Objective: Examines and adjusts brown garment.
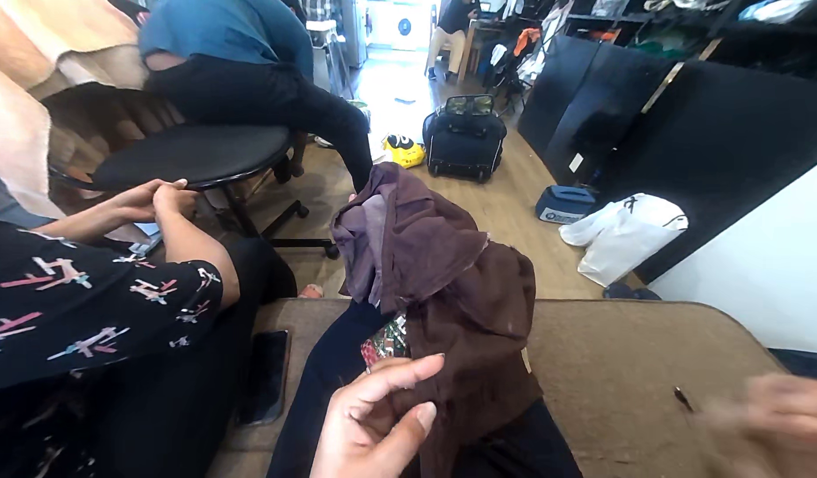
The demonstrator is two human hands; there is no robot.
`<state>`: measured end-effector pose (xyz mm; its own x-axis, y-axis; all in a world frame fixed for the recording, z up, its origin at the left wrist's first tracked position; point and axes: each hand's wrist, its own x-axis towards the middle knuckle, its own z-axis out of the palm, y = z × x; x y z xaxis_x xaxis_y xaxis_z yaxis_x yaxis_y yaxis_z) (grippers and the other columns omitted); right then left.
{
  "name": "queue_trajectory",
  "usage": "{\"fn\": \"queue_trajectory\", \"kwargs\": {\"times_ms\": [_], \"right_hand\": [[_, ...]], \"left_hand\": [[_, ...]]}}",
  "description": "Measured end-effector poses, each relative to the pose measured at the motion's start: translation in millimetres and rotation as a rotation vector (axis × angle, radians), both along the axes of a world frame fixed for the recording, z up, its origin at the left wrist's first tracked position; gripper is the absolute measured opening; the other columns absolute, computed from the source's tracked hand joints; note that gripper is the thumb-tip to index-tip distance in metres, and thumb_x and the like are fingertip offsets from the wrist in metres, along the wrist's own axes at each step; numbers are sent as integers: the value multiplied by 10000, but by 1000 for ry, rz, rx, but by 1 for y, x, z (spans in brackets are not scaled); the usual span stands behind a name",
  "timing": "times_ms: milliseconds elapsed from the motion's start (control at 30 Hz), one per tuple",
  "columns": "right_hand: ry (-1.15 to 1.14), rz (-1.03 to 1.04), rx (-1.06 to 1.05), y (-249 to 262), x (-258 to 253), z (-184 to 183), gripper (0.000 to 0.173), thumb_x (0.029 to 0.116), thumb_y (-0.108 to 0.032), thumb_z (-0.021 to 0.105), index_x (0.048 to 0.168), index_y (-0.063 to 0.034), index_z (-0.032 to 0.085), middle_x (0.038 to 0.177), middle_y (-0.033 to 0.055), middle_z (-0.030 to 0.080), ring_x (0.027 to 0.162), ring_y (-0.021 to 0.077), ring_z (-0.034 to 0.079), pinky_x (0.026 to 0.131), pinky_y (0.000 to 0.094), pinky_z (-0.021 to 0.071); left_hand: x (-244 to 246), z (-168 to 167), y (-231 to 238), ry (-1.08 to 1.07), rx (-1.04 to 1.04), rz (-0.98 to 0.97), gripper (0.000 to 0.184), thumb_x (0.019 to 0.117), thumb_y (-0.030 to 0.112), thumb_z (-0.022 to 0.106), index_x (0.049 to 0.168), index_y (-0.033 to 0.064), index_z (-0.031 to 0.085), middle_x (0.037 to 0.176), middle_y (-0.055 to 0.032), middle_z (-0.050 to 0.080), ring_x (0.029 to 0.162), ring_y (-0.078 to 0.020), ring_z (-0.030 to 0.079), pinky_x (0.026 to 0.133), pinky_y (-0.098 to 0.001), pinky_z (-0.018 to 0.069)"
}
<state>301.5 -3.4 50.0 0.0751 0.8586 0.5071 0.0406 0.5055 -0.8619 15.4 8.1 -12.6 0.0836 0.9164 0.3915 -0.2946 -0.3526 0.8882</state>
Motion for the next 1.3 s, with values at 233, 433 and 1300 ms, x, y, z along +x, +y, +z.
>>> {"fn": "queue_trajectory", "kwargs": {"times_ms": [233,433,1300], "right_hand": [[-168,280,-54,-6,-104,-62,124,984,-76,657,998,45,681,913,99,633,779,36,627,669,157,545],[-64,261,-128,-6,-111,-67,82,962,-46,647,1009,12,680,891,18,636,768,-16,593,667,136,509],[-35,228,-106,0,-112,-71,133,975,-151,695,919,-33,668,915,-10,628,765,-51,592,683,119,530]], "left_hand": [[0,1,-3,-7,-23,-8,395,883,-85,669,1226,91,752,1141,34,740,945,-37,698,828,-222,600],[-1,-1,-3,-38,-17,-4,384,865,-81,694,1205,87,756,1111,37,741,918,-35,700,807,-221,605],[-5,1,0,-20,-34,-168,347,888,-76,668,1202,55,741,1084,19,750,916,-39,706,817,-239,605]]}}
